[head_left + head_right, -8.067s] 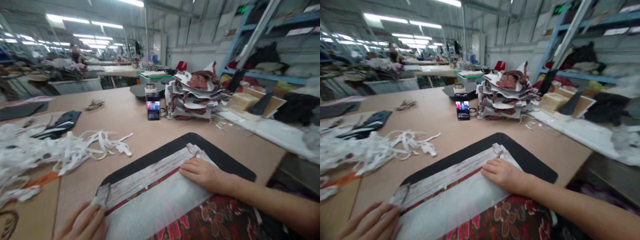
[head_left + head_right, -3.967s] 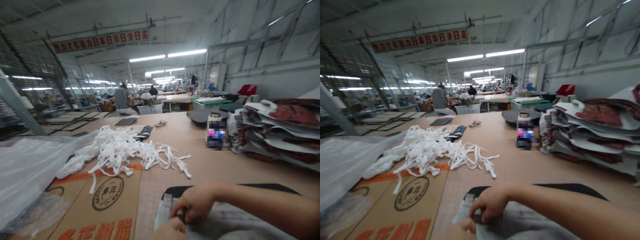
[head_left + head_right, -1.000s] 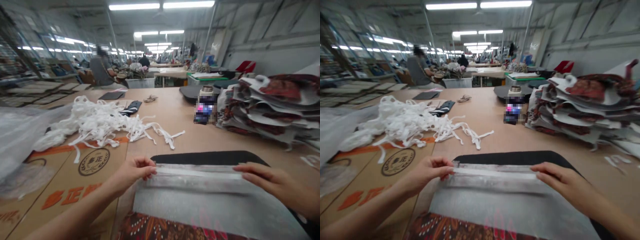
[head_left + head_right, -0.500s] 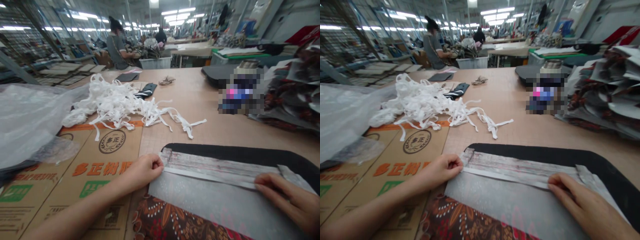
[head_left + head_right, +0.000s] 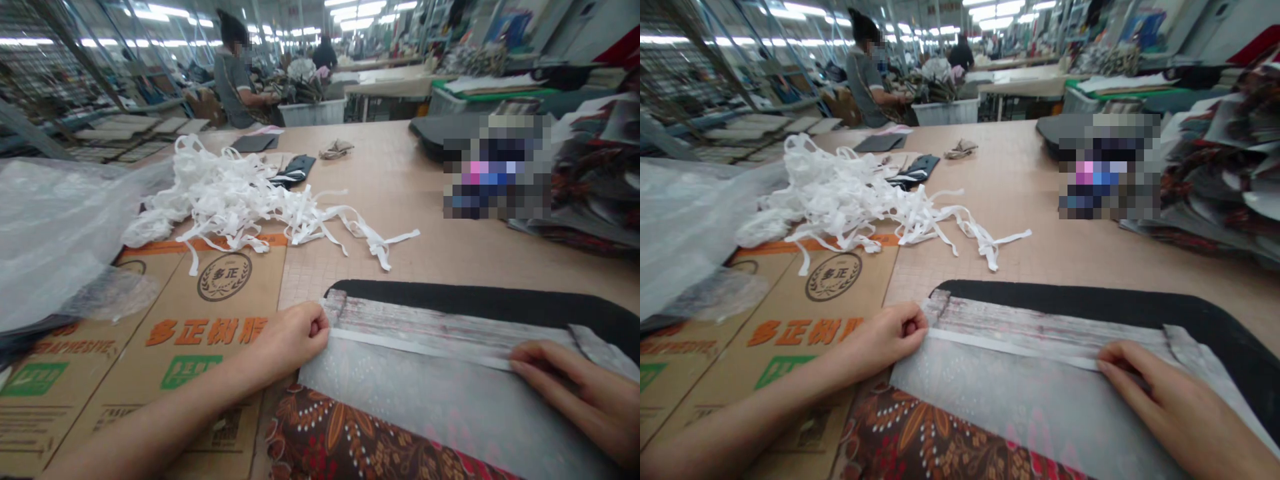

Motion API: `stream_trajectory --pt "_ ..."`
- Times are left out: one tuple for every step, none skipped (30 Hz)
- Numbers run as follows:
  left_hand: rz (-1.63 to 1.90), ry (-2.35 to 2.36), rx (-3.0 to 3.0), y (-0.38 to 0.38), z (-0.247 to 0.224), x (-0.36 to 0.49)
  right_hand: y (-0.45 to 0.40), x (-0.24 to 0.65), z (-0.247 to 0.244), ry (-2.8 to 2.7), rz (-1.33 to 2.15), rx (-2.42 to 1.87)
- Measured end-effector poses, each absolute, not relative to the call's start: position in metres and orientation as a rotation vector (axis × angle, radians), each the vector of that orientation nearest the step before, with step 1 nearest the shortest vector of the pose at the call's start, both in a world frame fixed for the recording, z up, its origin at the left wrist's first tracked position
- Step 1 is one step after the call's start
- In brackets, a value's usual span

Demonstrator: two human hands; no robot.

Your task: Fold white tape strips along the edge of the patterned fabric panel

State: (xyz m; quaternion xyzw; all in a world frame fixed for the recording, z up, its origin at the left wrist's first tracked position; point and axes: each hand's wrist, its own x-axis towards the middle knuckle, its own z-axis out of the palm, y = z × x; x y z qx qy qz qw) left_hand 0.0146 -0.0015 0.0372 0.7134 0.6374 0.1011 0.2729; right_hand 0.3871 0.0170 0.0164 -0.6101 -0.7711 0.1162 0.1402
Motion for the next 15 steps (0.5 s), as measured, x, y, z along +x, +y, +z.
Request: stream_trajectory --pt "0.251 1.738 1.998 -0.003 0.036 0.016 0.017 0.386 0.019 -2.26 0.409 -1.764" --pt "0.24 1.763 2.096 -0.005 0.036 0.018 0.016 0.385 0.023 -2.28 0.475 -1.766" --pt "0.232 1.778 2.215 -0.007 0.035 0.02 0.016 0.383 0.027 -2.284 0.513 -1.768" --pt "0.22 1.771 2.35 -0.01 0.035 0.022 0.015 0.381 0.031 -2.274 0.518 -1.771" --pt "0.2 1.737 2.491 -0.012 0.035 0.024 0.015 0.378 0.035 -2.269 0.525 -1.766" --pt "0.172 1.676 2.625 -0.015 0.036 0.026 0.014 0.376 0.038 -2.259 0.523 -1.758" --pt "0.137 1.601 2.744 -0.019 0.036 0.028 0.013 0.374 0.04 -2.251 0.521 -1.75" --pt "0.093 1.52 2.848 -0.022 0.036 0.029 0.013 0.373 0.041 -2.246 0.521 -1.742" --pt "0.055 1.453 2.937 -0.024 0.037 0.03 0.013 0.372 0.041 -2.248 0.524 -1.731" --pt "0.03 1.419 3.008 -0.027 0.036 0.031 0.013 0.372 0.04 -2.256 0.53 -1.722" --pt "0.011 1.417 3.061 -0.029 0.036 0.032 0.013 0.372 0.039 -2.268 0.537 -1.715" --pt "-0.014 1.431 3.097 -0.031 0.035 0.033 0.013 0.372 0.038 -2.284 0.547 -1.712" --pt "-0.045 1.451 3.115 -0.032 0.035 0.034 0.013 0.372 0.037 -2.297 0.557 -1.713" --pt "-0.084 1.464 3.118 -0.033 0.034 0.035 0.013 0.372 0.037 -2.302 0.561 -1.716" --pt "-0.13 1.469 3.111 -0.033 0.034 0.035 0.012 0.371 0.037 -2.306 0.564 -1.72"
